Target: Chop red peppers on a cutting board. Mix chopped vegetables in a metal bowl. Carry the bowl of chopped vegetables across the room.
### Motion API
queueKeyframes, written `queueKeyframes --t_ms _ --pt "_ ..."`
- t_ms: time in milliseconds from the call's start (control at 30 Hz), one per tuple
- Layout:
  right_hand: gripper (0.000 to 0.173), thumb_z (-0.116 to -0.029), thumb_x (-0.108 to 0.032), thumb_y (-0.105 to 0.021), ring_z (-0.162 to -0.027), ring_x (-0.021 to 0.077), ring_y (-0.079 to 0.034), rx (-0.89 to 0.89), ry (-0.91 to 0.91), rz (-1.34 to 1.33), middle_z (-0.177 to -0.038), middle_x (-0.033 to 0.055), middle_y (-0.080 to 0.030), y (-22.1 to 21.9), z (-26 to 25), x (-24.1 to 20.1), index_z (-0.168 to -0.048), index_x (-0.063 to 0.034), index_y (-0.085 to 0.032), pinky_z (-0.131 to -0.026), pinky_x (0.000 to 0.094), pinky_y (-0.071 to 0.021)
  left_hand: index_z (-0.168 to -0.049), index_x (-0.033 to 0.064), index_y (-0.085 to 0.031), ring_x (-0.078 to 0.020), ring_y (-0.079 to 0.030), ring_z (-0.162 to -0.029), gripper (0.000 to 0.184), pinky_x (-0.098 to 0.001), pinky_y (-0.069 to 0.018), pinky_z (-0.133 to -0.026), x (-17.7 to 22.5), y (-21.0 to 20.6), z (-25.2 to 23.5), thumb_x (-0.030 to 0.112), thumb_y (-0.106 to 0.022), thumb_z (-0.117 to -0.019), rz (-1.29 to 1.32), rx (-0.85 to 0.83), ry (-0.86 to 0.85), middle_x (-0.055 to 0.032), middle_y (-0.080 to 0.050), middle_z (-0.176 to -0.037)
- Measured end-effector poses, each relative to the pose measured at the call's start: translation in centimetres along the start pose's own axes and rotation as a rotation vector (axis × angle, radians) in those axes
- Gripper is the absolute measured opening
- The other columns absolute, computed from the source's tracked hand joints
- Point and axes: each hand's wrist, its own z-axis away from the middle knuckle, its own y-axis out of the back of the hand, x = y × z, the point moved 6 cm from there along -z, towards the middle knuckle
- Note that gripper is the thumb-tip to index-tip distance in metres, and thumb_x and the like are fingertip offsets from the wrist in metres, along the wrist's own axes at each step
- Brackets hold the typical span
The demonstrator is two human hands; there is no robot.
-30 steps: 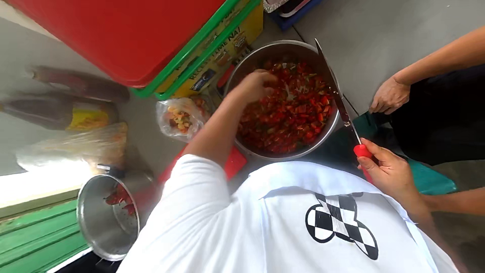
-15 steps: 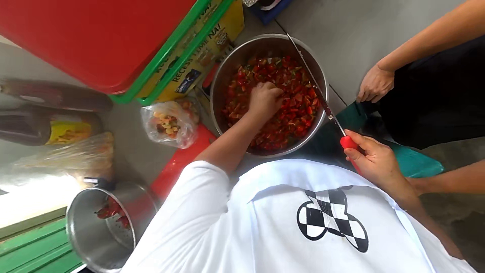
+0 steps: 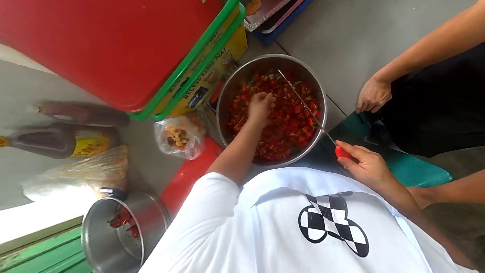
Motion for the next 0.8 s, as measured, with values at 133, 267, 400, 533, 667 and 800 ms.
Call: queueKeyframes --t_ms 133,267,400,533,667,800 --pt "0.043 -0.1024 -0.031 -0.058 -0.091 0.0246 -0.070 -0.007 -0.002 0.018 -0.109 0.0178 -0.071 -0.3 -0.5 0.0 -0.139 -0.0094 -0.065 -0.081 0.0402 -0.0582 -0.148 0.0067 -0.044 -0.0146 -0.063 -0.111 0.055 -0.0297 -0.0549 -0.090 0.4 1.9 -0.9 0.006 -0.064 -0.0969 -0.059 -0.034 -0.011 -0.0111 -0.059 -0.137" --pt "0.042 -0.1020 -0.030 -0.059 -0.087 0.0191 -0.069 0.035 0.009 0.012 -0.108 0.0160 -0.071 0.3 -0.3 0.0 -0.138 -0.0081 -0.065 -0.078 0.0340 -0.0590 -0.130 0.0078 -0.070 -0.0416 -0.046 -0.140 0.038 -0.0578 -0.0352 -0.117 2.3 -0.8 -0.8 0.019 -0.072 -0.0940 -0.866 -0.106 -0.391 -0.0244 -0.055 -0.145" --pt "0.043 -0.1024 -0.030 -0.058 -0.088 0.0190 -0.069 0.047 -0.018 0.019 -0.110 0.0169 -0.071 0.5 0.1 0.1 -0.138 -0.0069 -0.065 -0.079 0.0335 -0.0587 -0.124 0.0086 -0.072 -0.0386 -0.062 -0.123 0.034 -0.0627 -0.0450 -0.106 0.3 -6.0 -0.1 0.031 -0.065 -0.0991 -1.119 -0.266 -0.380 -0.0179 -0.069 -0.126" --pt "0.044 -0.1025 -0.033 -0.057 -0.088 0.0212 -0.070 0.050 -0.016 0.032 -0.109 0.0187 -0.072 0.5 0.5 0.3 -0.136 -0.0050 -0.066 -0.077 0.0343 -0.0593 -0.127 0.0034 -0.068 -0.0301 -0.067 -0.119 0.030 -0.0520 -0.0502 -0.105 0.5 -5.4 0.2 0.017 -0.062 -0.1015 -0.807 -0.225 -0.304 -0.0165 -0.070 -0.125" --pt "0.043 -0.1022 -0.028 -0.057 -0.099 0.0300 -0.070 0.004 -0.037 0.039 -0.114 0.0219 -0.072 -0.2 0.0 0.2 -0.137 -0.0043 -0.065 -0.088 0.0424 -0.0573 -0.144 0.0016 -0.050 -0.0170 -0.066 -0.103 0.043 -0.0327 -0.0550 -0.090 0.6 -2.3 -0.3 0.017 -0.059 -0.1043 0.027 -0.077 0.021 -0.0152 -0.063 -0.128" --pt "0.041 -0.1017 -0.026 -0.058 -0.097 0.0341 -0.070 -0.020 0.023 0.088 -0.111 0.0220 -0.073 -1.1 -1.1 -0.4 -0.136 -0.0061 -0.067 -0.087 0.0465 -0.0566 -0.138 0.0041 -0.049 -0.0106 -0.065 -0.086 0.037 -0.0251 -0.0550 -0.077 1.3 -0.7 0.0 0.014 -0.060 -0.1033 0.381 0.046 0.124 -0.0078 -0.064 -0.109"
